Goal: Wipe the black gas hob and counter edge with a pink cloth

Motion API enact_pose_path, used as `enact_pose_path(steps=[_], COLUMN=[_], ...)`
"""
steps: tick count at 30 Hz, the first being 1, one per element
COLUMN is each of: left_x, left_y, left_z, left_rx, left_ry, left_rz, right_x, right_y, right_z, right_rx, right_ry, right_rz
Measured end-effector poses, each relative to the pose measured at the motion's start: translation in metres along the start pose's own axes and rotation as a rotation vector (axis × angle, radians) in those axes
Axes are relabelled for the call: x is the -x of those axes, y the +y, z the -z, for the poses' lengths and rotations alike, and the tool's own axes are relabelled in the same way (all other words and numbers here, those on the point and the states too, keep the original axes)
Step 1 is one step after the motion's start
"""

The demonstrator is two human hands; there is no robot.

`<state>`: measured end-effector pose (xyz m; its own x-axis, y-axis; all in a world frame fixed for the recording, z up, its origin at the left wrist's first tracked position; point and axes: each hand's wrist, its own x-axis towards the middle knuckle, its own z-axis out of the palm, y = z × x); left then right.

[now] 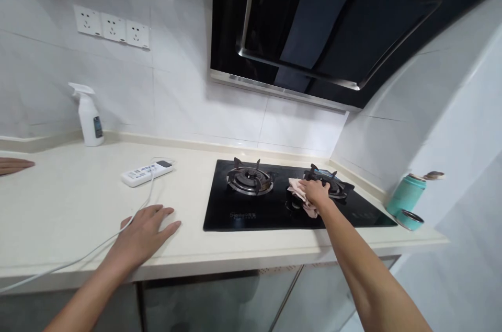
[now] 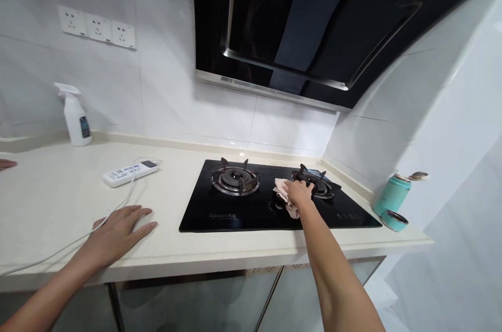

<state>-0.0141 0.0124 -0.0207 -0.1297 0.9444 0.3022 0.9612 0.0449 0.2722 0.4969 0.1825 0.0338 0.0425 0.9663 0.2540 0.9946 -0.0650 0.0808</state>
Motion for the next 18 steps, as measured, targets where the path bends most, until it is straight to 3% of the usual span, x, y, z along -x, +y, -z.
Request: enact_pose_path(steps=[4, 9, 14, 18], left_x=[0.001, 0.002, 0.001, 0.002], left_y=[0.004, 0.008, 0.007, 0.005], left_z=[0.004, 0.007, 0.004, 0.002], left_rx=[0.011, 0.012, 0.028, 0.035], left_ry=[-0.017, -0.019, -0.016, 0.012], left_rz=[0.016, 0.015, 0.009, -0.002], right_x=[0.029, 0.072, 0.083, 0.084], right_y=[-0.001, -0.01, -0.022, -0.019], right_z=[-0.004, -0.016, -0.017, -0.009], right_rx=[0.052, 0.047, 0.012, -0.021], right_ry=[0.042, 0.142, 0.118, 0.065], right_rz=[0.035, -0.126, -0.19, -0.114])
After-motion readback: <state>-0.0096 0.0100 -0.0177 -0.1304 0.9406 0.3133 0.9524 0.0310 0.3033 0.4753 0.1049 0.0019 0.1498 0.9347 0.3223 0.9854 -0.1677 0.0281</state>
